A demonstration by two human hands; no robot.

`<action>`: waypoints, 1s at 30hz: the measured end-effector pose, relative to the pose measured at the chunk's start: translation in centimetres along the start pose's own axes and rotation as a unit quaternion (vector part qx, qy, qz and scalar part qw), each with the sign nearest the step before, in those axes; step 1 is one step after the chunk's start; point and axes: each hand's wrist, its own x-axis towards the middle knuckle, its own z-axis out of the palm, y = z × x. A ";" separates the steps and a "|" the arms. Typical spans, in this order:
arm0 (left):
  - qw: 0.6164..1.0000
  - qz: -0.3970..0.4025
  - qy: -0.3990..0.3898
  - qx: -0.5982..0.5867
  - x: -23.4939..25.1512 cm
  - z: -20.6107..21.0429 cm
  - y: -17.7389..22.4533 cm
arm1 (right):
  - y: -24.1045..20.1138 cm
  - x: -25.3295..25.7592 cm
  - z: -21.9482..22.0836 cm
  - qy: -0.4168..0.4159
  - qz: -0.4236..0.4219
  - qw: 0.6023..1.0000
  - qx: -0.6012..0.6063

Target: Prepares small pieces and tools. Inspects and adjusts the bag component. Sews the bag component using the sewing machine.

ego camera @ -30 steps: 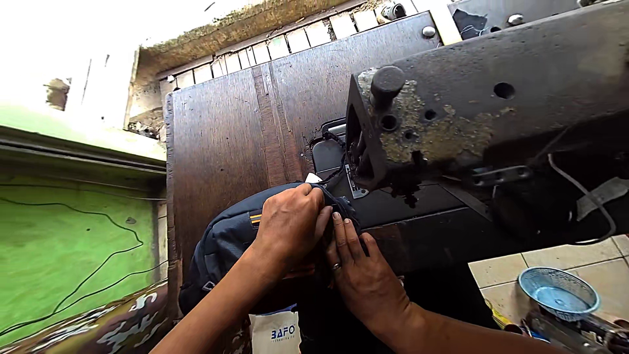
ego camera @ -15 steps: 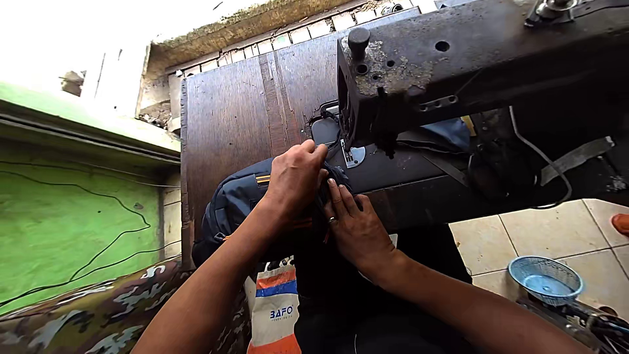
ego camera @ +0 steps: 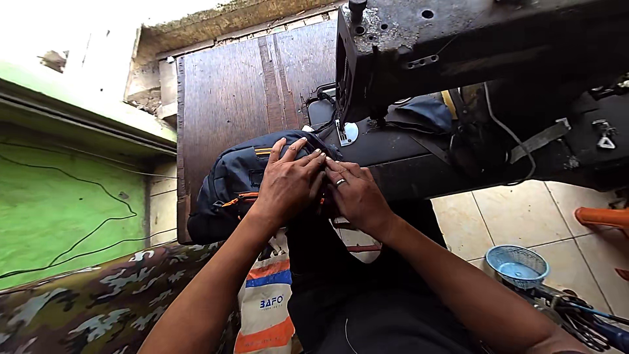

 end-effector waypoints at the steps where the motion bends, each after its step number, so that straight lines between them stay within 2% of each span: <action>1: 1.000 0.001 0.010 -0.007 0.0 0.3 -0.1 | 0.7 -0.2 -0.5 0.009 0.008 0.998 0.069; 2: 1.000 0.001 0.018 -0.014 0.0 0.5 -0.1 | 1.3 -0.4 -1.3 0.014 0.022 0.992 0.125; 4: 1.000 -0.002 0.019 -0.018 0.0 0.5 -0.1 | 2.2 -0.9 -3.0 0.016 0.057 0.986 0.159; 10: 1.000 -0.002 0.014 -0.015 0.1 0.3 0.0 | 3.0 -1.3 -3.9 0.037 0.090 0.991 0.094; 14: 1.000 -0.010 0.018 -0.013 0.2 0.5 0.3 | 2.3 0.4 -3.2 0.009 0.103 0.993 0.056; 23: 0.999 -0.017 0.030 -0.016 0.3 0.9 0.3 | 2.0 0.7 -2.9 -0.002 0.123 0.991 0.060; 26: 0.999 -0.017 0.025 -0.016 0.4 0.8 0.3 | 2.2 0.7 -2.9 0.012 0.087 0.994 0.060; 30: 1.000 -0.019 0.021 -0.013 0.3 0.7 0.3 | 2.2 0.3 -2.4 0.018 -0.047 0.997 -0.057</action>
